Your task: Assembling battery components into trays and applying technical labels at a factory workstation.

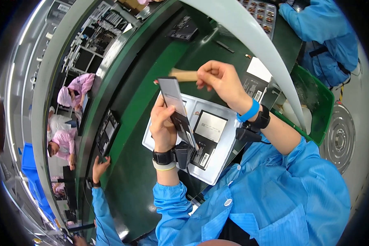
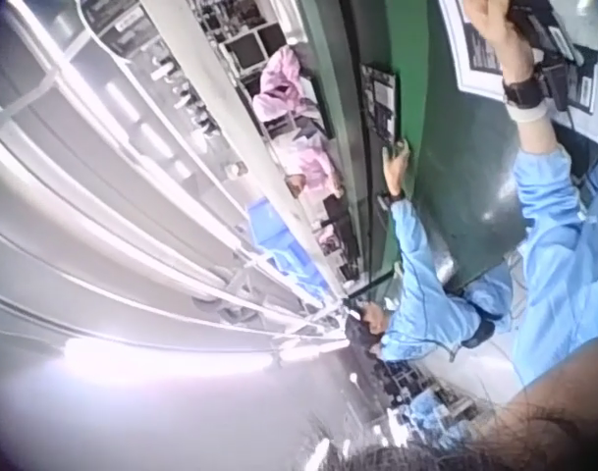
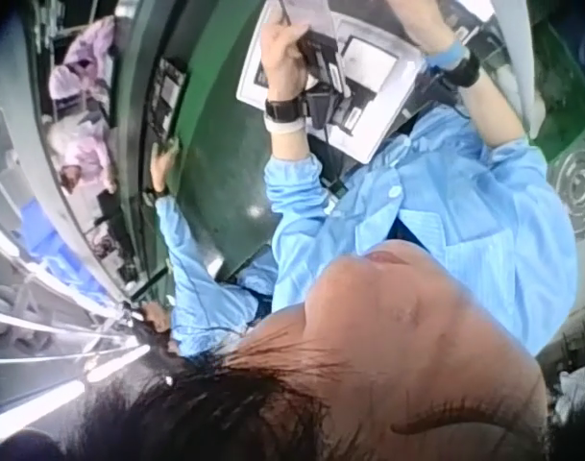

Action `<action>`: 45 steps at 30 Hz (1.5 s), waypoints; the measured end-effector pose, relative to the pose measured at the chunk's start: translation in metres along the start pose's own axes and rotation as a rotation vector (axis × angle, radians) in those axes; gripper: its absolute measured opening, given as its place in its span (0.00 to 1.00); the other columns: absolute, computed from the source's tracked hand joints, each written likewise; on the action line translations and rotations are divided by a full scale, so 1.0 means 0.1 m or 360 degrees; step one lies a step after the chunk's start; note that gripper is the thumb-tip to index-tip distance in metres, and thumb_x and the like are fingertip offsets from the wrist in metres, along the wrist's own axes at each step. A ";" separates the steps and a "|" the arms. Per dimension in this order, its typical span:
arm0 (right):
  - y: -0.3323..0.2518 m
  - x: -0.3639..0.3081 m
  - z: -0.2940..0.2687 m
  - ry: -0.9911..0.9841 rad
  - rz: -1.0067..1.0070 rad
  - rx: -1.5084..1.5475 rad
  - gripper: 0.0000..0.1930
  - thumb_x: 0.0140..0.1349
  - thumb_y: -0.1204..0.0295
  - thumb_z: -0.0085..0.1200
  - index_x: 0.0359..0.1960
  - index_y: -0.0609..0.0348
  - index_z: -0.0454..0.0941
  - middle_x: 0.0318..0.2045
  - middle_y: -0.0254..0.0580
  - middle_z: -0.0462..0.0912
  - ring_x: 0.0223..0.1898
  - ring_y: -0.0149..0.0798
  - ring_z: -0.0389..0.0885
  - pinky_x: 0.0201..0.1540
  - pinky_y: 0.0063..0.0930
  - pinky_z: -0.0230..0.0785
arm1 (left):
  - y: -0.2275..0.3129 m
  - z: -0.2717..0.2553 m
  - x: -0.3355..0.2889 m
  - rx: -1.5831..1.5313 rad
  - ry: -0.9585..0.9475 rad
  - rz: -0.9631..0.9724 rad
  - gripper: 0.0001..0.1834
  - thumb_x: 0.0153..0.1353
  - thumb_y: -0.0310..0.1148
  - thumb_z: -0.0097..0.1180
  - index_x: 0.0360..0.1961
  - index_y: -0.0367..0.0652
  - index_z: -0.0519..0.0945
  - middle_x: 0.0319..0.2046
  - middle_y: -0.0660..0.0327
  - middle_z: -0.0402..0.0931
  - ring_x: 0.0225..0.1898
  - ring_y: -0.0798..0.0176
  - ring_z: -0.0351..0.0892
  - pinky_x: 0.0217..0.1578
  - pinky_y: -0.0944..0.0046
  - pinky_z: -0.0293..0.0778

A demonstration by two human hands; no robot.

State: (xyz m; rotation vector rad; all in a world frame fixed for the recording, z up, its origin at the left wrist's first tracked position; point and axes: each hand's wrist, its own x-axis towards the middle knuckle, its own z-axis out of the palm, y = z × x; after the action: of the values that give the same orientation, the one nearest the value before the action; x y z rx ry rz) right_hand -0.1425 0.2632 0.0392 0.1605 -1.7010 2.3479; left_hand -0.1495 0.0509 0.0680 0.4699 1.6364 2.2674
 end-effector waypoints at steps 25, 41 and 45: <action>0.07 0.16 0.45 -0.0422 0.0000 -0.0036 0.05 0.71 0.74 0.57 0.39 0.65 0.79 0.30 0.33 0.82 0.32 0.22 0.77 0.35 0.19 0.71 | -0.05 -0.23 0.08 0.0249 0.0278 0.0242 0.50 0.53 0.32 0.74 0.71 0.32 0.56 0.58 0.53 0.69 0.58 0.60 0.72 0.61 0.60 0.68; -0.28 -0.52 0.67 -0.0163 -0.0953 -0.0931 0.01 0.61 0.82 0.60 0.34 0.65 0.81 0.27 0.45 0.82 0.25 0.38 0.81 0.28 0.29 0.72 | -0.04 0.08 -0.05 0.0215 0.0447 0.0538 0.37 0.62 0.36 0.69 0.65 0.34 0.62 0.54 0.53 0.70 0.53 0.62 0.74 0.55 0.60 0.71; -0.27 -0.53 0.64 -0.0130 -0.0870 -0.0863 0.01 0.62 0.82 0.59 0.33 0.66 0.80 0.27 0.45 0.82 0.25 0.37 0.82 0.29 0.27 0.72 | 0.00 0.15 -0.08 -0.0070 0.0337 0.0450 0.36 0.65 0.36 0.64 0.67 0.34 0.61 0.59 0.50 0.70 0.56 0.55 0.76 0.58 0.56 0.72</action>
State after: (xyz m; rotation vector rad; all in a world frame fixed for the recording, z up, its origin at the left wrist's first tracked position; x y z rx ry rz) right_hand -0.0877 0.2037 0.0721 0.5439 -1.9522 1.4644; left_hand -0.1358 0.0599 0.0712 0.4921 1.7064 2.6338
